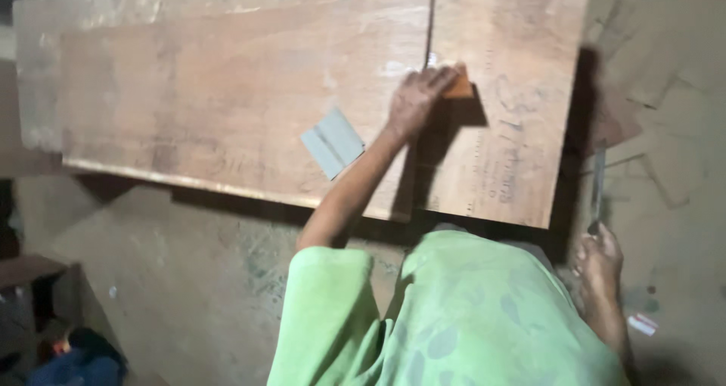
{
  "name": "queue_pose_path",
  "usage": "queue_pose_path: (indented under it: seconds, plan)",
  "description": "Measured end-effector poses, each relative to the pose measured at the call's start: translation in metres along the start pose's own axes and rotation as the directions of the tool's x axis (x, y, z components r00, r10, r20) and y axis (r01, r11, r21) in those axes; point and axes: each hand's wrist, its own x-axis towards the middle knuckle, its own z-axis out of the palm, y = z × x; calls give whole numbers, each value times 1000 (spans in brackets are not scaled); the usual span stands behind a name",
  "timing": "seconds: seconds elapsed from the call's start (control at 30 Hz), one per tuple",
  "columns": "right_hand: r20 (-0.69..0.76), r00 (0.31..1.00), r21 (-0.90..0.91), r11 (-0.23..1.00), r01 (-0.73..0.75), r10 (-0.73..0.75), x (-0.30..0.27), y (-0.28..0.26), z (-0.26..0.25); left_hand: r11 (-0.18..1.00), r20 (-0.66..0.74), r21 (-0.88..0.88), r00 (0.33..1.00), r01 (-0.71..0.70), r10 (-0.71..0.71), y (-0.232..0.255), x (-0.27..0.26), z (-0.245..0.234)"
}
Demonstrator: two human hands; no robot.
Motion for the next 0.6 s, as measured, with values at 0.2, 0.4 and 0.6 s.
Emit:
queue_pose_path:
  seconds: [0.2, 0.4, 0.6]
  plan:
    - [90, 995, -122, 991, 51, -41, -35, -36, 20, 986, 42, 118, 992, 115, -120, -122, -48, -21]
    - [133, 989, -65, 995, 78, -69, -42, -33, 26, 548, 170, -493, 692, 676, -702, -200, -195, -38]
    - [21, 998, -158, 986, 61, -58, -39, -22, 22, 659, 30, -220, 680, 719, -732, -161, -243, -27]
